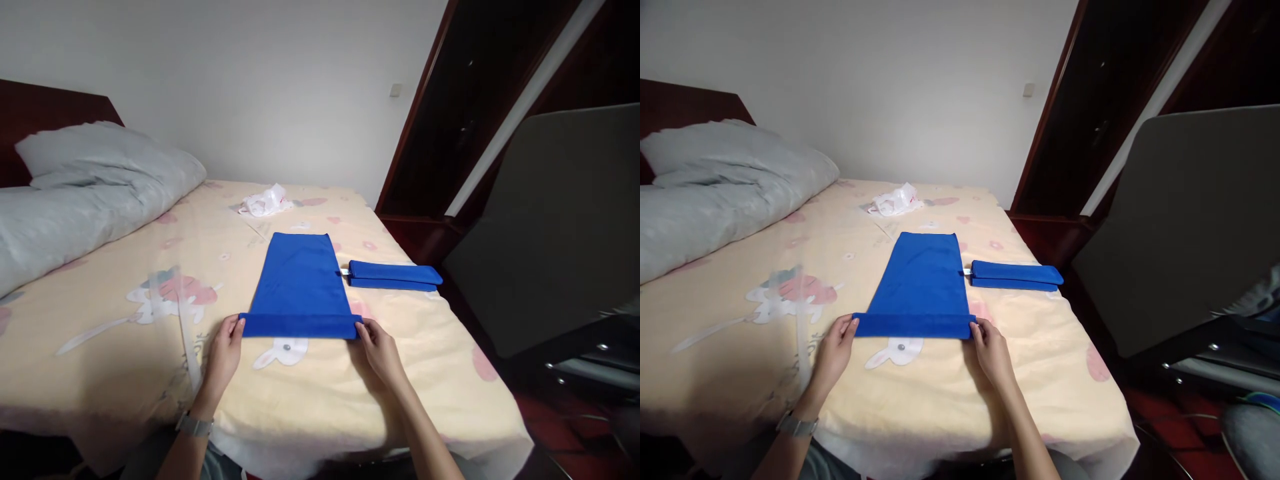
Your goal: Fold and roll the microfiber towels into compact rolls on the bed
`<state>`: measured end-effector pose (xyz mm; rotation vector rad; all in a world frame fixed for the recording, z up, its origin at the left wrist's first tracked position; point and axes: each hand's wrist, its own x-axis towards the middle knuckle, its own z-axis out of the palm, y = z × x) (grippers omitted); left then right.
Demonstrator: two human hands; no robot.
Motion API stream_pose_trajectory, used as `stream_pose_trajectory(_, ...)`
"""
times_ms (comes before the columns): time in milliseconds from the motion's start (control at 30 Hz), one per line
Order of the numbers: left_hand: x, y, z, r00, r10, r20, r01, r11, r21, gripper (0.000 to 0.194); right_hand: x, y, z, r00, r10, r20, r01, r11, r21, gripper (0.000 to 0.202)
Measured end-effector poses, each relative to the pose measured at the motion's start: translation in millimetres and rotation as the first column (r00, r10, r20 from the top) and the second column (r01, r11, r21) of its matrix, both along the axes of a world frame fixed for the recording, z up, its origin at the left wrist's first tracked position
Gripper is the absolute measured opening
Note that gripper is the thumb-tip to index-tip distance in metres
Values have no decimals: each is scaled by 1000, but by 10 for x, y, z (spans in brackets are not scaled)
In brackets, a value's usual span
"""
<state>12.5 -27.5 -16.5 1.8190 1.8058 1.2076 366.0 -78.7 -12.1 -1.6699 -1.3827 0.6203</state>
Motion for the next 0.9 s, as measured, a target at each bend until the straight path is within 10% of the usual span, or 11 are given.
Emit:
stream_pose_trajectory(367,16,-283,30,830,50,-555,-11,997,73,38,-4,-123,96,962,-56,267,120,966,-229,29)
stream_pose_trajectory(900,46,-185,-77,965,-2,-262,-13,998,-56,32,-19,-42,-23,996,-80,41,86,976,-199,43)
